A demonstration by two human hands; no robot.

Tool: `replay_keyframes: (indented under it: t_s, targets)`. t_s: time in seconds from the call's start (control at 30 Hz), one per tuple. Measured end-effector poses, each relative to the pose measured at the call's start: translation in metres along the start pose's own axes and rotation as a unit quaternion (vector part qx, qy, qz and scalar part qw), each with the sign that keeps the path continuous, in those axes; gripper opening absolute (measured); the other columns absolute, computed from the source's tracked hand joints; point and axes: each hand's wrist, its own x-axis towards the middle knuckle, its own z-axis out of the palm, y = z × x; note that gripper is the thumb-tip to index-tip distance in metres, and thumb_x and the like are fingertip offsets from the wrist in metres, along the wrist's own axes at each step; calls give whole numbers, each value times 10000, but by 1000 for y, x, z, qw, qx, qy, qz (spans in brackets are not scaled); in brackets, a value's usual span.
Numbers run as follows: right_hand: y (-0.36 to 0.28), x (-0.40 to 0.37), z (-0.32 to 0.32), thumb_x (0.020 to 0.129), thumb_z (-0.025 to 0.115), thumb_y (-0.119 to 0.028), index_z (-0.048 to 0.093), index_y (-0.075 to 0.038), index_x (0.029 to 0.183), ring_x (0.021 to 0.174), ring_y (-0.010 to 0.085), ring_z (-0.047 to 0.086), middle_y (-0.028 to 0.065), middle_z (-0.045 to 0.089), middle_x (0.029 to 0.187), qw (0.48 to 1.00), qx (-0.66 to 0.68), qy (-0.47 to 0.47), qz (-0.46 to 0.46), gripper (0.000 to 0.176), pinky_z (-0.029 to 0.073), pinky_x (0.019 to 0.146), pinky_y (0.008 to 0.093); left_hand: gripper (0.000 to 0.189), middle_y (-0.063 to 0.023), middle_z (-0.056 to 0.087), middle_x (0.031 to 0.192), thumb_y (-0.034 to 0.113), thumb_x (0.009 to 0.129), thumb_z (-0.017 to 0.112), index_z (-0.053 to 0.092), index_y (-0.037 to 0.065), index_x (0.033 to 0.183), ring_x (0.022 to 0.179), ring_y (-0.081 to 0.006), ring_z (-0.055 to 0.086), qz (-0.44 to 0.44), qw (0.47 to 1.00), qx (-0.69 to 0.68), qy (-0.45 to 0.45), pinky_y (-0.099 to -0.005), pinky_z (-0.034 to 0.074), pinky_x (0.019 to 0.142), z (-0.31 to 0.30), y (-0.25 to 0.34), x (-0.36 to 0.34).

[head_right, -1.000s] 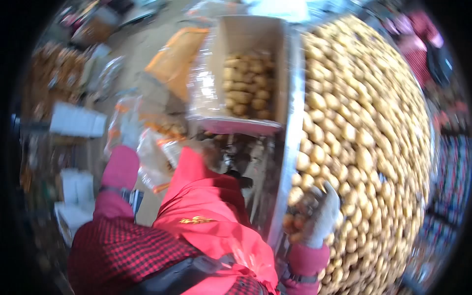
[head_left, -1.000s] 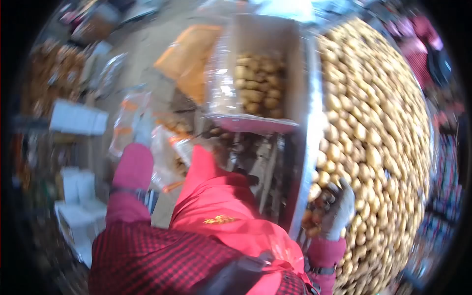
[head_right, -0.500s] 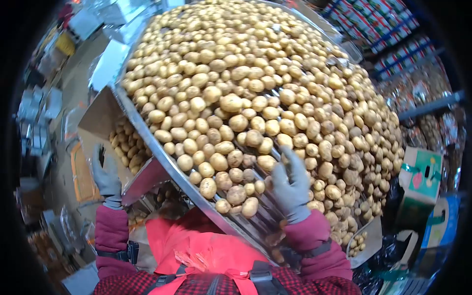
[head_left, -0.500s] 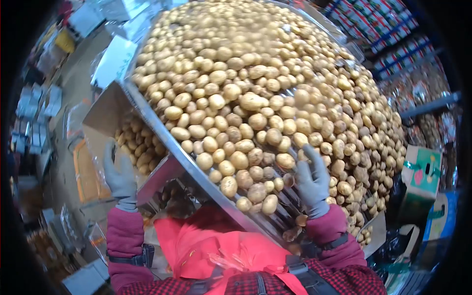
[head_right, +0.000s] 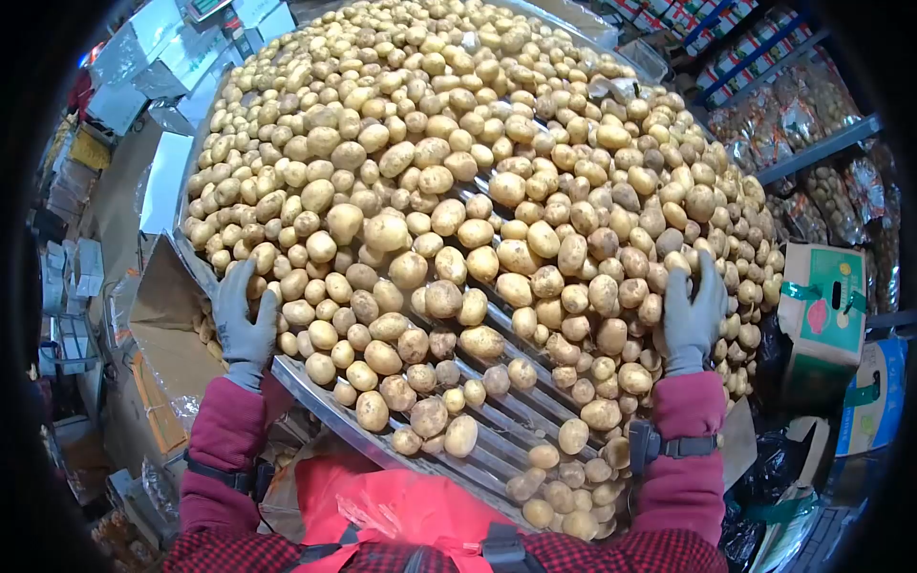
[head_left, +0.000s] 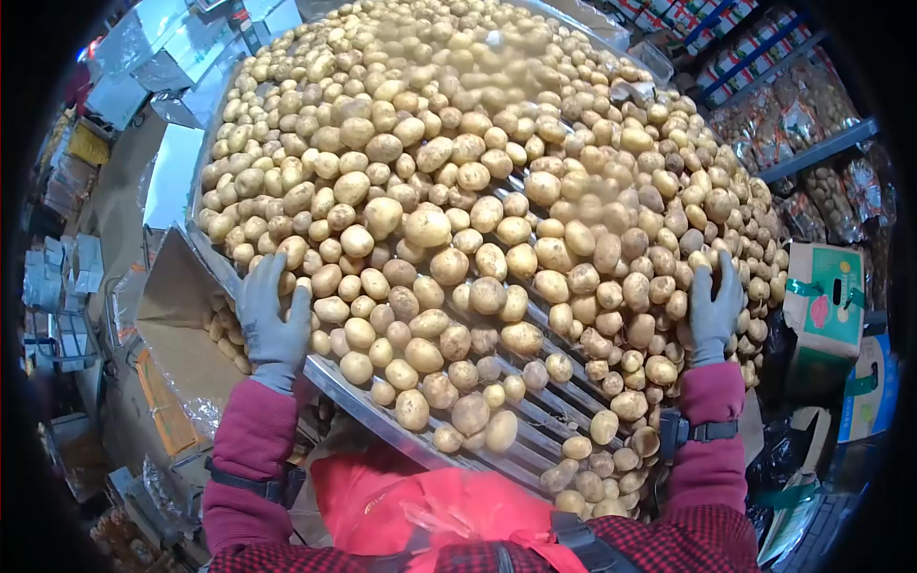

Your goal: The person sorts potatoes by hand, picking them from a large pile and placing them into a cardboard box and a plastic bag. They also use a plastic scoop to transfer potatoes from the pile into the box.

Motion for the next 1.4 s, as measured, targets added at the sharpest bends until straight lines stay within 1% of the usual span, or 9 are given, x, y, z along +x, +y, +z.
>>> replay_keyframes:
  t_s: [0.43, 0.57, 0.6, 0.7, 0.9, 0.97, 1.1, 1.13, 1.4]
  targets:
    - [-114, -31, 23, 878, 788, -232, 594, -44, 1428, 1226, 346, 601, 193, 636, 1316, 977, 191, -41, -80, 613, 476, 1082, 422, 538, -183, 603, 1404, 187, 904, 734, 602, 95, 1418, 1361, -387, 513, -9, 1000, -13, 2, -506, 373, 1156, 3, -1, -2]
    - [-172, -66, 39, 876, 760, -203, 565, -31, 1459, 1213, 338, 603, 208, 615, 1349, 875, 437, -209, 27, 638, 484, 1070, 425, 522, -186, 600, 1407, 195, 911, 727, 612, 97, 1410, 1357, -386, 514, -12, 1000, -20, 0, -504, 374, 1159, 2, -2, -3]
    - [-181, -78, 34, 886, 753, -213, 560, -14, 1460, 1180, 331, 643, 211, 638, 1321, 950, 245, -139, -134, 638, 510, 1043, 415, 517, -185, 601, 1406, 195, 910, 725, 615, 95, 1406, 1356, -385, 516, -6, 1000, -23, 1, -501, 377, 1158, 1, -3, -2]
    - [-211, -63, 14, 911, 731, -248, 611, -48, 1424, 1121, 331, 707, 197, 716, 1222, 854, 373, -362, -14, 564, 542, 995, 406, 507, -185, 602, 1405, 191, 908, 722, 624, 88, 1395, 1349, -382, 522, -8, 1000, -22, 8, -497, 383, 1155, -1, -1, -2]
    - [-224, 75, 93, 1011, 578, -371, 693, -156, 1321, 1162, 345, 687, 165, 716, 1269, 938, 239, -159, -196, 394, 521, 1017, 417, 505, -174, 631, 1372, 172, 890, 738, 634, 80, 1375, 1326, -376, 550, -20, 999, -30, 9, -489, 388, 1152, 1, -2, -1]
    - [-219, 95, 136, 995, 499, -482, 720, -198, 1229, 1151, 373, 680, 159, 724, 1235, 924, 64, -320, -198, 429, 517, 1020, 469, 498, -166, 638, 1368, 164, 882, 753, 645, 81, 1361, 1324, -374, 551, -4, 999, -35, 28, -488, 398, 1146, 6, -9, -3]
    - [-224, 123, 185, 981, 546, -415, 716, -132, 1174, 1093, 375, 675, 146, 735, 1152, 871, -43, -334, -357, 382, 532, 946, 470, 481, -153, 643, 1362, 189, 880, 759, 663, 81, 1339, 1303, -368, 562, -4, 999, -23, 29, -484, 402, 1132, 4, -7, -2]
    - [-249, 119, 158, 977, 536, -473, 727, -125, 1152, 1068, 365, 686, 148, 737, 1128, 881, -46, -389, -266, 434, 535, 932, 464, 481, -153, 643, 1361, 192, 880, 758, 664, 85, 1339, 1303, -366, 561, 0, 999, -28, 29, -483, 402, 1132, 5, -8, -2]
    - [-235, 125, 161, 956, 692, -477, 710, -35, 1193, 997, 186, 667, 85, 731, 1060, 822, 44, -534, -195, 502, 538, 901, 353, 483, -150, 647, 1357, 225, 884, 762, 663, 105, 1341, 1303, -371, 556, 4, 999, -20, 25, -479, 400, 1138, 3, -6, 0]
